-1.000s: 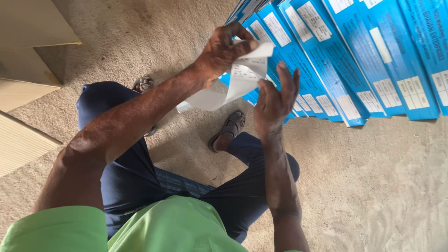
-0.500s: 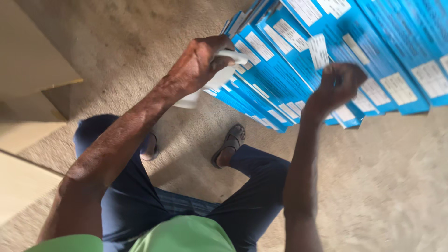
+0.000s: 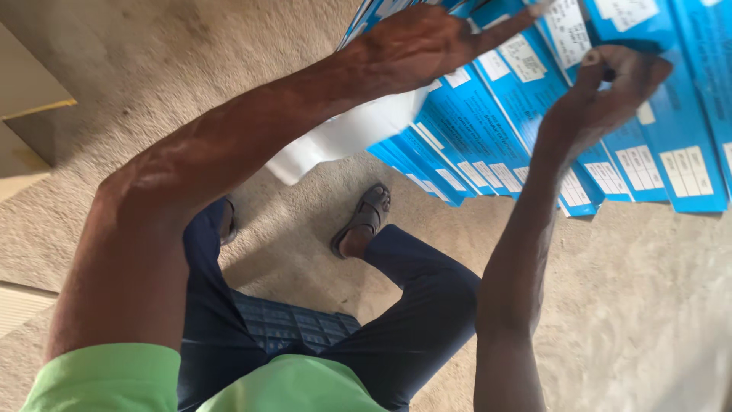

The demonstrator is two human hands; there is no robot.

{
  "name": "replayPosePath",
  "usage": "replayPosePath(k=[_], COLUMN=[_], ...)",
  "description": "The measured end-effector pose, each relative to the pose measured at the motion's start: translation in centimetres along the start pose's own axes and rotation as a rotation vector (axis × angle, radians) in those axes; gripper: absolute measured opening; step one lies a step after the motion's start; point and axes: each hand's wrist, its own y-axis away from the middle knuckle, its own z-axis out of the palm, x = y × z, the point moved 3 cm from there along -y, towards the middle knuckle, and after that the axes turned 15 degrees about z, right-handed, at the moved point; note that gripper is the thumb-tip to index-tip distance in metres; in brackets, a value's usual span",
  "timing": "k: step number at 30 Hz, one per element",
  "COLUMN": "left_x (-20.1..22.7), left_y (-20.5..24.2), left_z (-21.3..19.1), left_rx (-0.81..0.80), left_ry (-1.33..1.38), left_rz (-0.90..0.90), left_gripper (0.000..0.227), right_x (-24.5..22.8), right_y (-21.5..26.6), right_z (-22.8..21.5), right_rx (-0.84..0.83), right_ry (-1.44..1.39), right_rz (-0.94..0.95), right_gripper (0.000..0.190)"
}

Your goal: The person sits on a crate and applies white paper labels to the side of stacked blue boxes. They tear off labels from a roll and press them onto the boxes one by one.

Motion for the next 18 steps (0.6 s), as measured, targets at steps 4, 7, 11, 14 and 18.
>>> replayPosePath(k=[4, 7, 11, 14, 18], left_x=[0.1, 0.3, 0.3, 0.1, -0.2], left_y=[-0.5, -1.2, -1.3, -1.5, -2.4], left_z=[1.7, 2.5, 3.3, 3.8, 4.1], left_rx=[0.004, 0.072, 0.063, 0.048, 0.104], left_ry=[-0.086, -0.096, -0.091, -0.072, -0.225], left_rz=[0.055, 0.047, 0.032, 0.019, -0.043], left_gripper=[0.099, 0.098, 0.095, 0.097, 0.099], right_x=[1.2, 1.7, 2.1, 2.6, 3.3], right_y=[0.1, 0.1, 0.1, 0.1, 0.3], right_z=[0.0, 0.0, 0.2, 0.3, 0.6], right_rx=[-0.073, -0.086, -0.064, -0.029, -0.024], right_ry=[-0.054, -0.081, -0.039, 0.033, 0.026], right_rz=[0.219, 0.261, 0.258, 0.203, 0.209], right_gripper=[0.017, 0.018, 0.017, 0.017, 0.017])
